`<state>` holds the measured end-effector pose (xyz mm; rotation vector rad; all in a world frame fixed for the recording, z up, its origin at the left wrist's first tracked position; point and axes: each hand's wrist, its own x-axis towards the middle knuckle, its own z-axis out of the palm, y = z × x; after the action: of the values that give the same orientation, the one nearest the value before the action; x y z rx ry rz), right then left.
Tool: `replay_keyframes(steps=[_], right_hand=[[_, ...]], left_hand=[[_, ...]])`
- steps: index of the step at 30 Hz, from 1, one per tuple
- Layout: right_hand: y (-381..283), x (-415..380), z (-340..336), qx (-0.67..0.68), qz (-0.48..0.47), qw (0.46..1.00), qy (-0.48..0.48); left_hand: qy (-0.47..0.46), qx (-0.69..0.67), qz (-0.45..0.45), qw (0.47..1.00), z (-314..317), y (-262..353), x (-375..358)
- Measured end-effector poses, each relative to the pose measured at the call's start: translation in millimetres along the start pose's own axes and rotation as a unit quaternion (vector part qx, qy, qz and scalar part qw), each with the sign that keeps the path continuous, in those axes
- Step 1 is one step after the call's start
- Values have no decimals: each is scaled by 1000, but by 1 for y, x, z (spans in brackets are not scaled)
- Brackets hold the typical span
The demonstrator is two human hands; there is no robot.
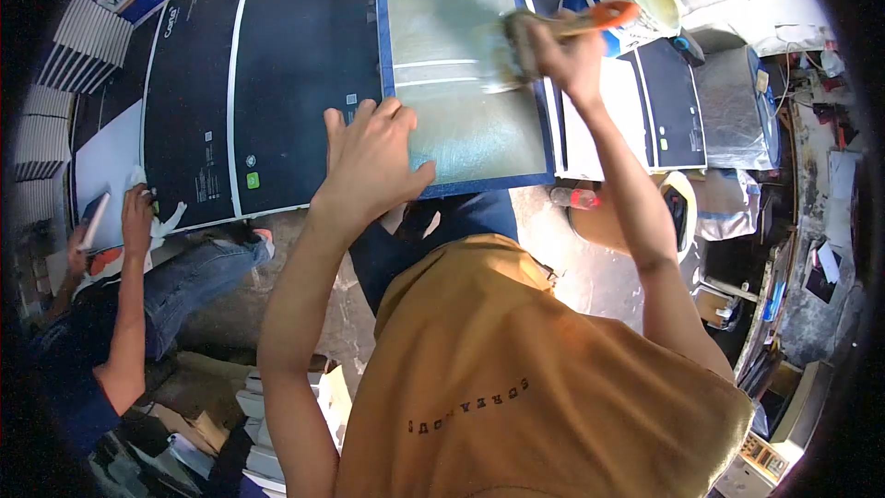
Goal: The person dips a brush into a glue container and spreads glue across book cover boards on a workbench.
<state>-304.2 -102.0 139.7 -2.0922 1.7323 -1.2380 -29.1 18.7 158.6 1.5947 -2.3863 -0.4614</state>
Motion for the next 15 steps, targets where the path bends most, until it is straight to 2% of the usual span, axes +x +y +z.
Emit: replay_keyframes(steps=[4, 6, 8, 10, 12, 14, 15], right_hand=[[23, 23, -68, -207, 54, 976, 33], [31, 34, -84, -65, 52, 996, 34], [18, 43, -86, -12, 64, 996, -57], [18, 55, -62, 131, -46, 981, -137], [0, 76, -43, 61, -51, 960, -268], [57, 120, -3, -39, -223, 956, -186], [42, 137, -7, -82, -159, 960, -215]], left_hand=[[-12, 5, -10, 1000, 1, 1, -1], [-50, 28, -25, 998, -3, 4, 2], [-55, 32, -31, 998, -4, 8, 5], [-63, 41, -36, 997, -6, 13, 6], [-68, 54, -44, 995, -8, 18, 7], [-81, 63, -55, 993, -11, 23, 10], [-88, 67, -62, 992, -12, 24, 10]])
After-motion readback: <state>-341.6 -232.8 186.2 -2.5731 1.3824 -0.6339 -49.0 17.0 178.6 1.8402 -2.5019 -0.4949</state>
